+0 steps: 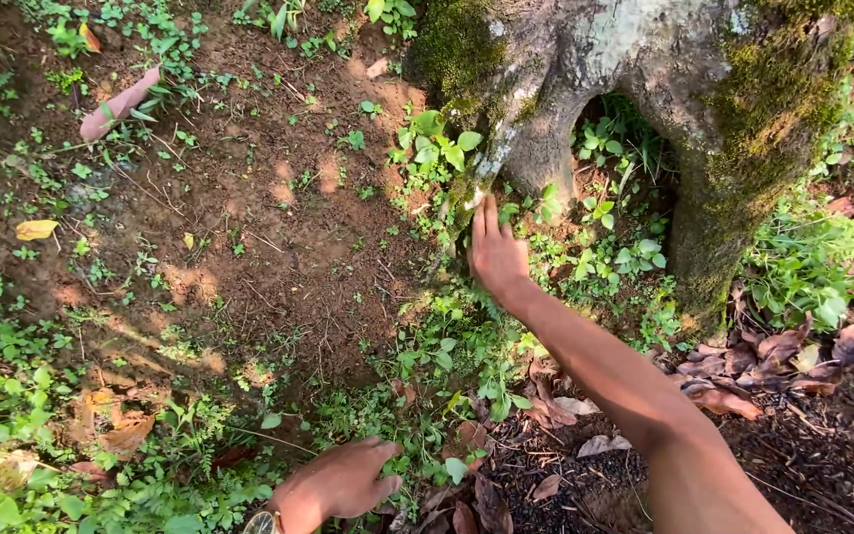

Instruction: Weeding a patch of dirt next to a large tree by hand.

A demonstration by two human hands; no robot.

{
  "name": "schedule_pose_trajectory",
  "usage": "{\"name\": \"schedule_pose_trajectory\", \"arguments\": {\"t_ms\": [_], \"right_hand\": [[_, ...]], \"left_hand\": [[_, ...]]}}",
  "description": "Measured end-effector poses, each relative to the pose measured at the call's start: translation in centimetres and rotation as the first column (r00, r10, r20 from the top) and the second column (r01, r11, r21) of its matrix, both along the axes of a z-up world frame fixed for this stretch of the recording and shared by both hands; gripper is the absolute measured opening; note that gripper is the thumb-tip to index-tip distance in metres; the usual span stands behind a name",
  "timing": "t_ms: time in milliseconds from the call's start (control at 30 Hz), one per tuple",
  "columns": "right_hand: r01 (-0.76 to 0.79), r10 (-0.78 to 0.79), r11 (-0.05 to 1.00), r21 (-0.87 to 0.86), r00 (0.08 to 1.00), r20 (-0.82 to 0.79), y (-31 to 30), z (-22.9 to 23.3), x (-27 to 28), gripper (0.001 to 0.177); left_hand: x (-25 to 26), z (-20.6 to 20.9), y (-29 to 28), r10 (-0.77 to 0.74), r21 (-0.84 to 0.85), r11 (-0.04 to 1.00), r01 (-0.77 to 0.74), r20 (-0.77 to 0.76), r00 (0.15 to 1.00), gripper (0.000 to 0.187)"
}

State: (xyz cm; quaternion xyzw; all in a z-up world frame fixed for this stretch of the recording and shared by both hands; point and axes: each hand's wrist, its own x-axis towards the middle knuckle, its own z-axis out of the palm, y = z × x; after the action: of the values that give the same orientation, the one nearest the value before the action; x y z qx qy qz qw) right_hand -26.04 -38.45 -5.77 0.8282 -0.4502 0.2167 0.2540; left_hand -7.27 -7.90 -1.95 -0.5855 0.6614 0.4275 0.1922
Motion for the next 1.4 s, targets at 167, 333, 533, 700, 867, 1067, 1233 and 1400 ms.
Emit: {"name": "schedule_pose_trajectory", "arguments": {"t_ms": [167, 333, 533, 700, 867, 1067, 1233, 1400], "right_hand": [[0.351, -0.058, 0.892, 0.285, 0.715, -0.697, -2.5, -5.0, 0.5, 0.042], [0.318, 0.061, 0.563, 0.763, 0.904, -0.422, 1.6, -9.9, 0.4, 0.037], [0.088, 0.103, 0.706, 0.703, 0.969, -0.225, 5.1, -5.5, -0.2, 0.03], [-0.146, -0.058, 0.862, 0.486, 0.923, 0.38, 1.2, -0.5, 0.3, 0.068], [-0.062, -0.08, 0.833, 0.549, 0.97, 0.231, -4.5, -7.0, 0.3, 0.04], [-0.157, 0.103, 0.815, 0.558, 0.987, 0.127, -0.7, -4.1, 0.6, 0.031], [-0.022, -0.089, 0.491, 0.871, 0.993, 0.075, 2.7, -1.3, -0.3, 0.025], [-0.171, -0.145, 0.786, 0.595, 0.883, 0.446, -0.3, -2.5, -0.1, 0.059]], "left_hand": [[0.3, -1.0, 0.0, -0.031, -0.008, 0.999, 0.031, -0.009, 0.999, 0.063], [0.5, -0.5, 0.2, 0.001, 0.047, 0.999, -0.001, 0.004, 1.0, 0.062], [0.7, -0.5, 0.4, 0.004, 0.024, 1.0, -0.005, 0.042, 0.999, 0.061], [0.2, 0.7, 0.5, 0.012, 0.029, 0.999, -0.014, 0.064, 0.998, 0.062], [0.5, -0.2, 0.5, -0.007, 0.013, 1.0, 0.006, 0.042, 0.999, 0.062], [0.5, 0.7, 0.5, 0.003, 0.049, 0.999, -0.006, 0.058, 0.998, 0.062], [0.4, 1.1, 0.4, 0.034, 0.055, 0.998, -0.036, 0.045, 0.998, 0.061], [0.0, 1.7, 0.3, 0.019, 0.078, 0.997, -0.025, 0.069, 0.997, 0.063]]}}
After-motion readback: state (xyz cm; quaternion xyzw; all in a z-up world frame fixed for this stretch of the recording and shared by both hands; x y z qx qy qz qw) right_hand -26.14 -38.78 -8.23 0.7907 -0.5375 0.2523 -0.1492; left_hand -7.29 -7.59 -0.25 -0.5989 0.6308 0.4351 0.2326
